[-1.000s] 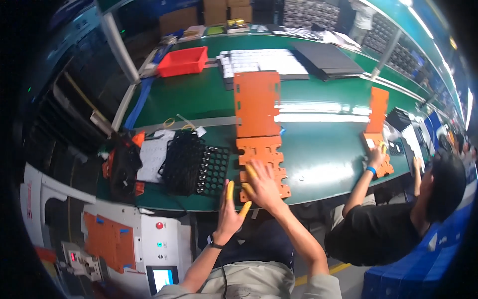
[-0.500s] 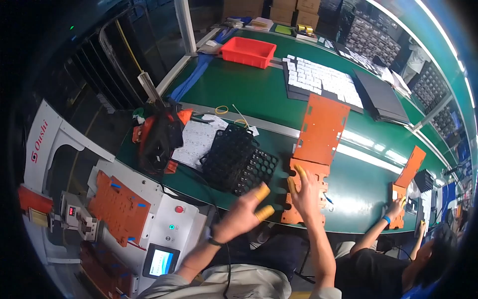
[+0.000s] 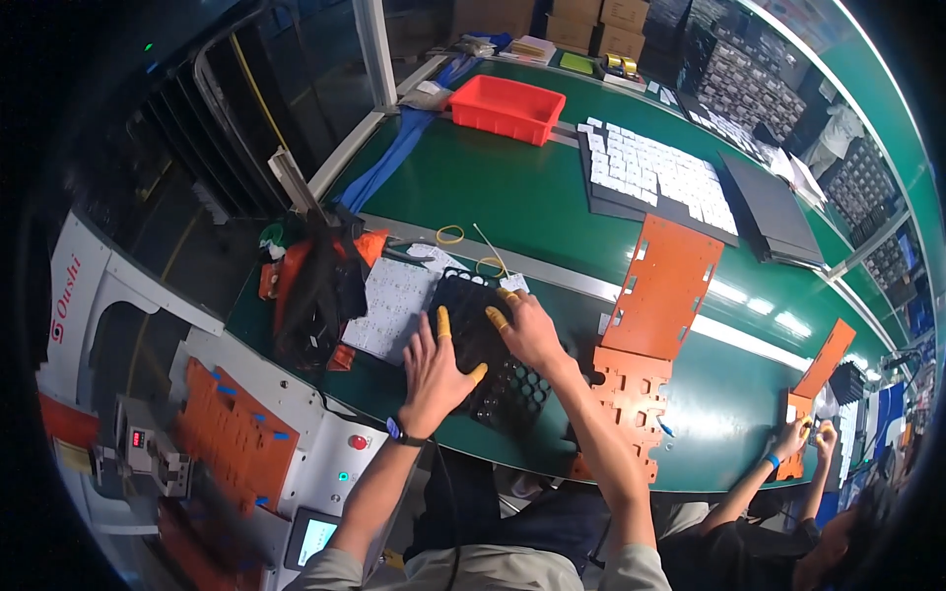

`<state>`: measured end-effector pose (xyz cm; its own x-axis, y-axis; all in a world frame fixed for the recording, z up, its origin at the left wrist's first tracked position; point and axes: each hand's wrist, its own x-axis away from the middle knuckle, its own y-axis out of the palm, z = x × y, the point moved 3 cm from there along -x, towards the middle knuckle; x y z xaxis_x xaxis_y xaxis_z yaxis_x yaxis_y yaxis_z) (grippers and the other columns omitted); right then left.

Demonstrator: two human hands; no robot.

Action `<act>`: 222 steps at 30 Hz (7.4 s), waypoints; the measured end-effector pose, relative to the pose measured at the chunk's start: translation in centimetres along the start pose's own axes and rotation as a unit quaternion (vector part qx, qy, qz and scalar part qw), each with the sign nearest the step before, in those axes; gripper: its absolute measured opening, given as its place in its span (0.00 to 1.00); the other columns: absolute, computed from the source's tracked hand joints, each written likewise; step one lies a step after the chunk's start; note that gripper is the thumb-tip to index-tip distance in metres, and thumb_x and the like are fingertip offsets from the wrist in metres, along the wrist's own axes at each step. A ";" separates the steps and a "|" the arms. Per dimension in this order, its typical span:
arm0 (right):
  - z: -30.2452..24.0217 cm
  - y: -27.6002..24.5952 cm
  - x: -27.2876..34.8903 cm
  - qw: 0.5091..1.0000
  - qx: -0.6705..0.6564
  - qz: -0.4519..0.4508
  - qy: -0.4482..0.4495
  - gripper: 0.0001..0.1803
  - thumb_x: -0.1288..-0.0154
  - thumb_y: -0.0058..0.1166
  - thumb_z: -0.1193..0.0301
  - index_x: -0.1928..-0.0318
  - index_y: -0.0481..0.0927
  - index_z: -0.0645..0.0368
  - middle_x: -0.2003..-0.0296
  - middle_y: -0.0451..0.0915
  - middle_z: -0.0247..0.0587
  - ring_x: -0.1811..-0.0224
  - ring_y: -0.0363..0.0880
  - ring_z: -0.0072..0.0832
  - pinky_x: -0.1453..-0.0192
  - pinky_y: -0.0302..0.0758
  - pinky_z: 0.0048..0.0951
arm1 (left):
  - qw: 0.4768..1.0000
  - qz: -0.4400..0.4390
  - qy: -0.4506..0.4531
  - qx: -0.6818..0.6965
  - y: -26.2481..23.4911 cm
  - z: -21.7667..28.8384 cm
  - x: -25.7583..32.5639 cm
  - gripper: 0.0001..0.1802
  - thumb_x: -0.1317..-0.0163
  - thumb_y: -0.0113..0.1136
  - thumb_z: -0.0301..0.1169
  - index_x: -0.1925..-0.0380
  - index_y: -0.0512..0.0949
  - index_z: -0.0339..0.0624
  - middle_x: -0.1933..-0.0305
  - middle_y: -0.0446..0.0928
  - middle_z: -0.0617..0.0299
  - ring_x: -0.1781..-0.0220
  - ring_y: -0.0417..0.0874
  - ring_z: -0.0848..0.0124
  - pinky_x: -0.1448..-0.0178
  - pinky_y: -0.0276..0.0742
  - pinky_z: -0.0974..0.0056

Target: Assembling small electronic components into plastic fixtures and using a testing machine to process them.

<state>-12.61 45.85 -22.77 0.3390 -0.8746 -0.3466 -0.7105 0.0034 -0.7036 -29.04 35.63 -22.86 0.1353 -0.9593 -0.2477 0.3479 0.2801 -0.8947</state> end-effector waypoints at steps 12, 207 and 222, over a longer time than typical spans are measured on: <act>9.1 1.3 -6.1 0.989 0.137 -0.015 -0.054 0.15 0.46 0.65 0.68 0.57 0.84 0.57 0.56 0.76 0.50 0.49 0.77 0.49 0.46 0.78 0.46 | 0.999 0.040 -0.003 -0.024 -0.1 0.8 0.4 0.59 0.51 0.75 0.50 0.25 0.57 0.32 0.23 0.56 0.33 0.37 0.70 0.45 0.35 0.65 0.44; 7.5 -18.5 37.6 0.863 -0.103 0.421 0.261 0.19 0.29 0.56 0.77 0.39 0.77 0.66 0.45 0.83 0.48 0.39 0.79 0.36 0.31 0.72 0.36 | 0.896 -0.178 0.363 -0.184 19.9 35.7 15.2 0.47 0.39 0.61 0.59 0.27 0.64 0.41 0.20 0.57 0.45 0.20 0.57 0.50 0.25 0.59 0.43; 38.6 -32.5 5.8 0.912 0.131 0.325 0.214 0.31 0.39 0.69 0.69 0.37 0.72 0.59 0.48 0.80 0.55 0.43 0.78 0.50 0.38 0.75 0.44 | 0.929 -0.076 0.350 0.096 26.5 43.8 -2.9 0.07 0.40 0.63 0.31 0.69 0.82 0.38 0.57 0.81 0.47 0.50 0.84 0.52 0.51 0.83 0.50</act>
<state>36.23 59.39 -25.86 -0.4129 -0.7550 -0.5095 -0.4852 0.6557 -0.5785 20.47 47.35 -29.57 -0.5413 -0.7574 -0.3651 0.4818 0.0765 -0.8729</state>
